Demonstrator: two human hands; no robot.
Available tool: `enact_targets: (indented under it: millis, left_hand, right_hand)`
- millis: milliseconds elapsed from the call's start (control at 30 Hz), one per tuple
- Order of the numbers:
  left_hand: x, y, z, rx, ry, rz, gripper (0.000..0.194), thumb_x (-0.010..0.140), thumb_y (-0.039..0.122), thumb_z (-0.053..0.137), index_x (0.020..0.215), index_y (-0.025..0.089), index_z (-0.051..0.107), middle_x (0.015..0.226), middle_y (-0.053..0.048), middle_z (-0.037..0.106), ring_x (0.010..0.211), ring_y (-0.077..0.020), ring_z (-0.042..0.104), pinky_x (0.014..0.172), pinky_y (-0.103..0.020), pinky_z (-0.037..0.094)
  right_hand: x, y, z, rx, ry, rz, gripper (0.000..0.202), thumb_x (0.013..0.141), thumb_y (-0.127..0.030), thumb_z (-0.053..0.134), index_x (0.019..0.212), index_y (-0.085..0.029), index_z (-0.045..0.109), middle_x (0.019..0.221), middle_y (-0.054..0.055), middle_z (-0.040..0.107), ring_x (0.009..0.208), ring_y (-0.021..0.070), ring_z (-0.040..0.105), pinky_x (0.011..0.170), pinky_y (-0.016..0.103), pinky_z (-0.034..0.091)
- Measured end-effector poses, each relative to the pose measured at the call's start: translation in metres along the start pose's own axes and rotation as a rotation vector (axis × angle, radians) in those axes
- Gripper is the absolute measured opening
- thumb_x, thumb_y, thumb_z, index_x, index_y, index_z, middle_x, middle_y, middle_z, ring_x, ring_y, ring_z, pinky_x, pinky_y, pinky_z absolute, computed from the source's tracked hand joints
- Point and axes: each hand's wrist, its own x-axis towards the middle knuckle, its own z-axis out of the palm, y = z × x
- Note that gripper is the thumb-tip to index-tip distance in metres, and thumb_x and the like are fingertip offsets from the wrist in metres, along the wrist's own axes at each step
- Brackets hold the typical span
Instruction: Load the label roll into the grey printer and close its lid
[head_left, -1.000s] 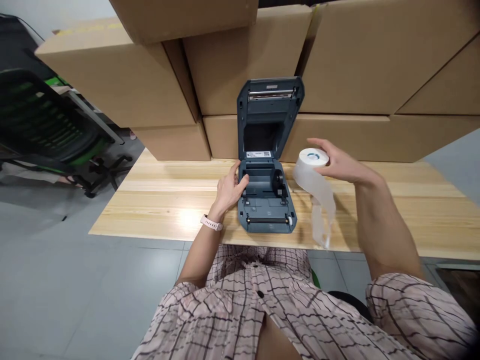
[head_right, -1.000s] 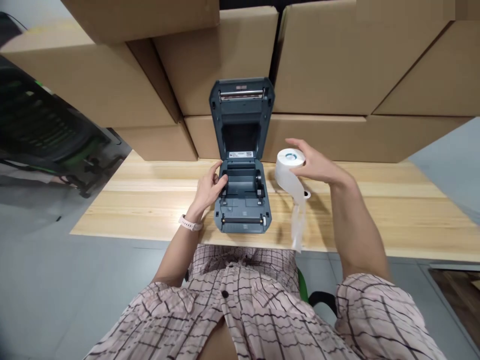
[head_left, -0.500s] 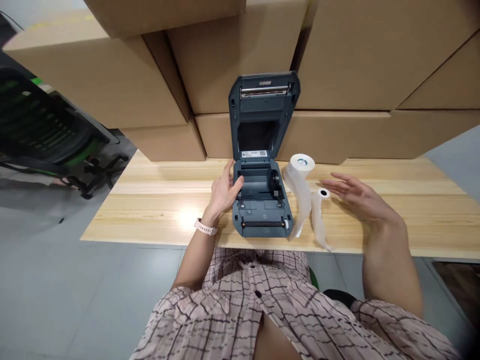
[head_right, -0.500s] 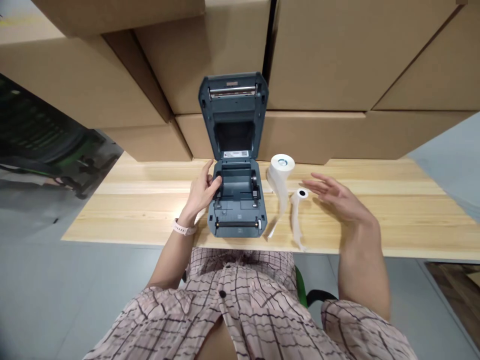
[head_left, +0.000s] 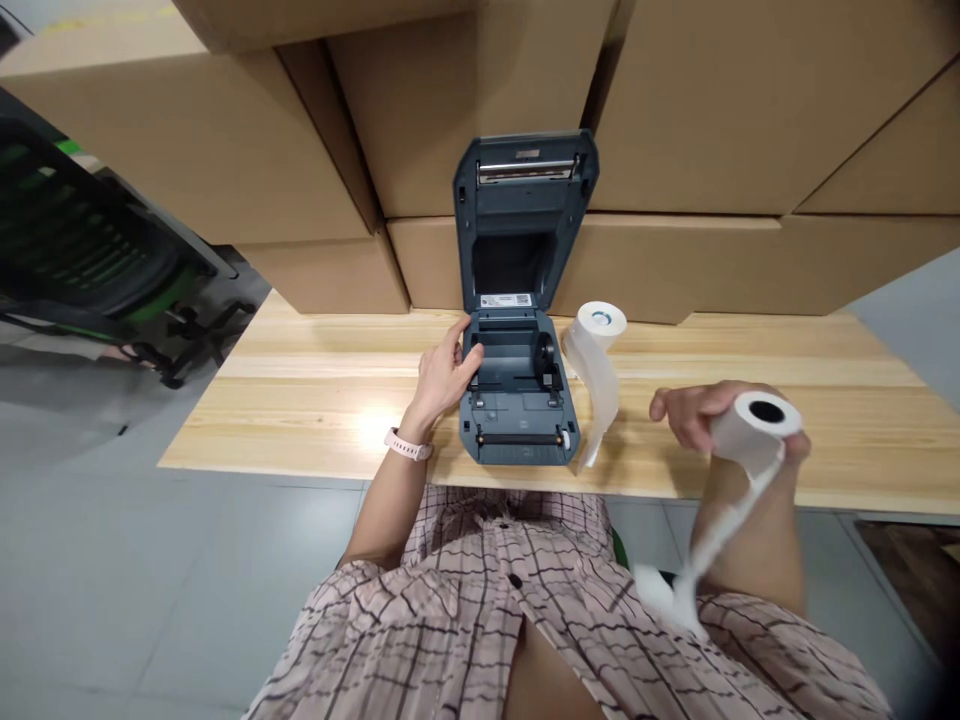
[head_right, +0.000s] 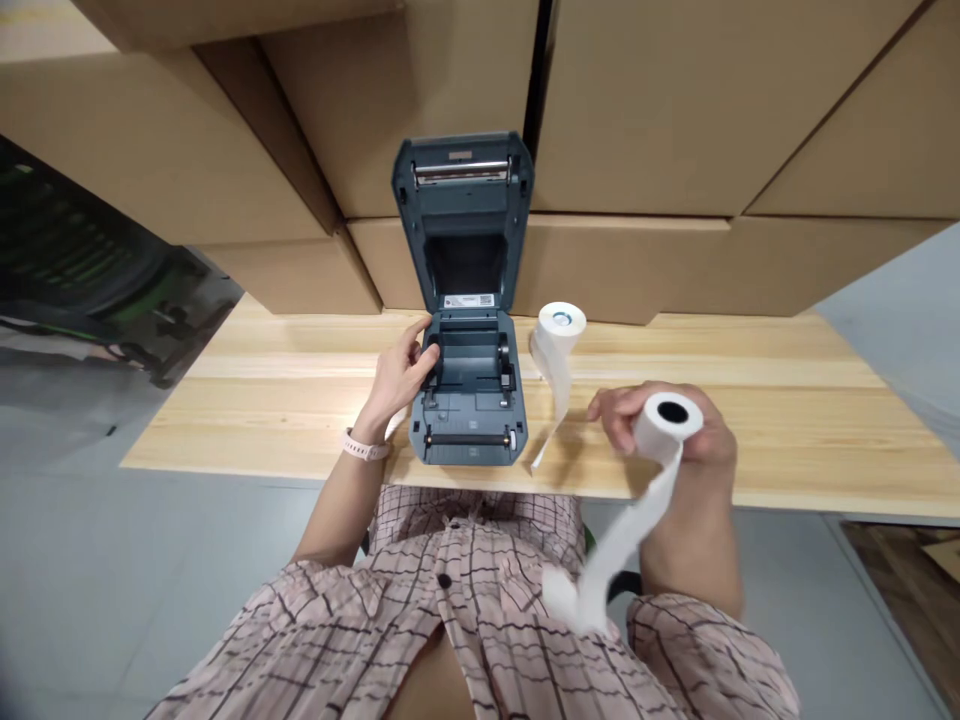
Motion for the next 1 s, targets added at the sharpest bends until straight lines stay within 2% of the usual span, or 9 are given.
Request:
enact_targets:
  millis: [67,100,167,333,567,667,733,800,1000]
  left_hand:
    - [0.000,-0.001,0.000,-0.007,0.001,0.005,0.055,0.099,0.044,0.055,0.148,0.019,0.060,0.068,0.002,0.056,0.068,-0.0190,0.056,0.070,-0.031,0.039]
    - [0.001,-0.002,0.000,-0.012,0.000,0.006,0.054,0.100,0.044,0.055,0.148,0.019,0.060,0.068,0.002,0.056,0.068,-0.0189,0.055,0.070,-0.030,0.039]
    - [0.001,-0.003,0.001,-0.021,-0.006,0.007,0.053,0.100,0.043,0.055,0.147,0.019,0.061,0.068,0.002,0.054,0.068,-0.0189,0.055,0.070,-0.030,0.038]
    - [0.002,-0.003,0.001,-0.025,-0.008,0.003,0.051,0.100,0.040,0.056,0.147,0.020,0.062,0.068,0.002,0.053,0.068,-0.0195,0.056,0.070,-0.030,0.038]
    - [0.001,-0.001,0.000,0.020,-0.012,0.007,0.051,0.101,0.041,0.056,0.147,0.020,0.062,0.067,0.001,0.056,0.068,-0.0205,0.059,0.069,-0.031,0.039]
    - [0.001,-0.001,0.001,0.020,-0.009,0.008,0.051,0.101,0.041,0.056,0.147,0.020,0.062,0.067,0.001,0.056,0.068,-0.0201,0.058,0.069,-0.031,0.039]
    - [0.001,-0.001,0.001,0.017,-0.009,0.012,0.050,0.101,0.040,0.056,0.147,0.020,0.062,0.067,0.001,0.056,0.068,-0.0201,0.058,0.069,-0.031,0.038]
    - [0.001,-0.001,0.001,0.016,-0.011,0.012,0.050,0.101,0.040,0.056,0.146,0.020,0.062,0.067,0.001,0.056,0.069,-0.0203,0.059,0.069,-0.031,0.038]
    - [0.001,-0.001,0.001,0.001,-0.009,0.006,0.051,0.101,0.042,0.057,0.146,0.019,0.062,0.067,0.001,0.054,0.068,-0.0205,0.057,0.070,-0.032,0.037]
  right_hand:
    - [0.016,-0.028,0.021,-0.165,-0.124,-0.105,0.065,0.083,-0.088,0.052,0.124,-0.044,0.076,0.082,0.006,0.074,0.074,0.0295,0.070,0.082,0.054,0.058]
    - [0.029,-0.040,0.035,-0.319,-0.196,-0.075,0.059,0.091,-0.078,0.055,0.135,-0.043,0.071,0.099,0.007,0.076,0.090,0.0305,0.072,0.087,0.051,0.057]
    - [0.060,-0.055,0.065,-0.593,-0.200,-0.076,0.054,0.103,-0.065,0.047,0.147,-0.040,0.064,0.104,0.008,0.072,0.099,0.0297,0.068,0.091,0.048,0.054]
    - [0.110,-0.035,0.110,-0.933,-0.152,-0.173,0.057,0.110,-0.056,0.032,0.150,-0.028,0.062,0.100,0.011,0.066,0.097,0.0293,0.059,0.089,0.044,0.046]
    - [0.100,-0.016,0.114,-0.986,-0.166,-0.167,0.056,0.109,-0.060,0.036,0.151,-0.033,0.060,0.097,0.008,0.069,0.095,0.0275,0.058,0.088,0.043,0.039]
    - [0.096,-0.021,0.117,-0.934,-0.159,-0.171,0.051,0.109,-0.056,0.042,0.152,-0.035,0.059,0.128,0.011,0.069,0.115,0.0310,0.058,0.098,0.049,0.042]
    - [0.093,-0.025,0.120,-0.912,-0.114,-0.183,0.048,0.108,-0.051,0.048,0.151,-0.034,0.060,0.153,0.011,0.057,0.133,0.0343,0.051,0.108,0.055,0.041]
    - [0.087,-0.029,0.125,-0.906,-0.064,-0.198,0.044,0.107,-0.047,0.052,0.148,-0.033,0.063,0.162,0.010,0.050,0.139,0.0361,0.047,0.114,0.059,0.040]
    - [0.052,-0.044,0.141,-0.934,-0.185,-0.240,0.042,0.111,-0.025,0.037,0.139,-0.028,0.068,0.145,0.012,0.067,0.133,0.0312,0.061,0.107,0.055,0.054]
